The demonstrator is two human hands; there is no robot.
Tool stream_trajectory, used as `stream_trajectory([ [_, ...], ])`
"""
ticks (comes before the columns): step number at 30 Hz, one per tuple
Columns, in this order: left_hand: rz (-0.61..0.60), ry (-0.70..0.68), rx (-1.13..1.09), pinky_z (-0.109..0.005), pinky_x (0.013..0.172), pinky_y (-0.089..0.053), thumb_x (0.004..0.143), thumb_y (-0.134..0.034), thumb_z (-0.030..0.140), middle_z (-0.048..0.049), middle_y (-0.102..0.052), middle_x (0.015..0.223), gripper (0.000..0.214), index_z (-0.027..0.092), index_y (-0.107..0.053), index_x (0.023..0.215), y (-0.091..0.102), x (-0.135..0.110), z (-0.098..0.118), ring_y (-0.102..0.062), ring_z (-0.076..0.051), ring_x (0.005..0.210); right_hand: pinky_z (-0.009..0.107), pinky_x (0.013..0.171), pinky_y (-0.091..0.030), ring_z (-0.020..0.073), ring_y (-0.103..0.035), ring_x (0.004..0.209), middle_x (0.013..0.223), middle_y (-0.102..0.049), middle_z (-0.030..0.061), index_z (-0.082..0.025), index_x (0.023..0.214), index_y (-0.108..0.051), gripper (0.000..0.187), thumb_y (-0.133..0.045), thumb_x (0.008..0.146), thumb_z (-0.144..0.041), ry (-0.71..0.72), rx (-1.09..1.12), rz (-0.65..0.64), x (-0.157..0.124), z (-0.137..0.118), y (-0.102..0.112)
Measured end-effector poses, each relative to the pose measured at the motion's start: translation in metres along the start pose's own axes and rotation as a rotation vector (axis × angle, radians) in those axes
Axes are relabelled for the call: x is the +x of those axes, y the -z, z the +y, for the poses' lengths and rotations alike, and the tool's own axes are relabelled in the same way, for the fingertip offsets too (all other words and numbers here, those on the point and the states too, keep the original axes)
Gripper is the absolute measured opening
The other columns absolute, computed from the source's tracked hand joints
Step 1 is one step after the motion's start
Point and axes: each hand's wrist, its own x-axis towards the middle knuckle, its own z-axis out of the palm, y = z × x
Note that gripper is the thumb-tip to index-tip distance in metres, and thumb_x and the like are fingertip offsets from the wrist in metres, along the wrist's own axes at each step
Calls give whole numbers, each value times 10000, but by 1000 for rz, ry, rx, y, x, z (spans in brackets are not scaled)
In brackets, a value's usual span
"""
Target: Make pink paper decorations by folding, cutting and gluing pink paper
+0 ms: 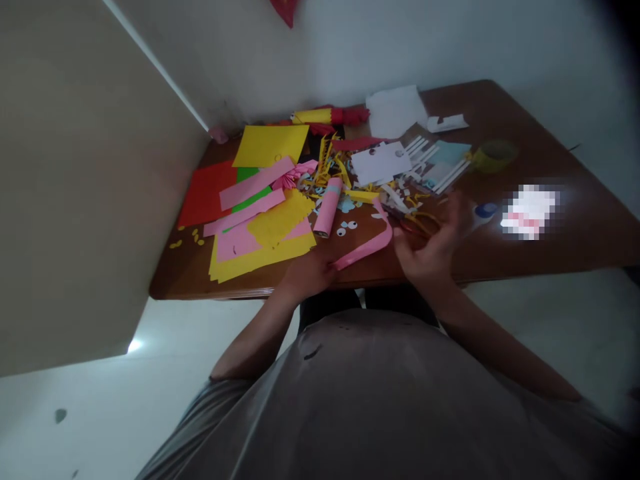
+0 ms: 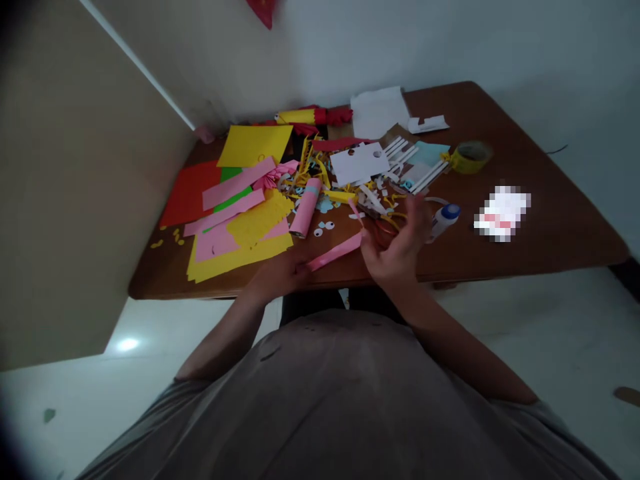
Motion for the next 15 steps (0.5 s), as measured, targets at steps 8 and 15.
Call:
stream_trajectory([
  [8, 39, -25, 107, -411, 948, -523, 957, -732, 470, -106, -716, 833, 284, 248, -712, 781, 1, -6, -20, -691, -324, 892, 507, 1154, -450, 344, -675, 1253, 1158, -823, 140, -202, 1145, -845, 365, -569, 1143, -442, 509, -403, -728, 39, 1, -21],
  [15, -20, -90, 343, -436, 955, -509, 1052, -614, 425, -130, -709, 901, 276, 228, -722, 891, 7, -22, -32, -650, -318, 912, 368, 845, -402, 270, -695, 951, 1004, -802, 111, -195, 1001, -797, 269, -605, 1126, -337, 423, -560, -858, 62, -9, -33],
])
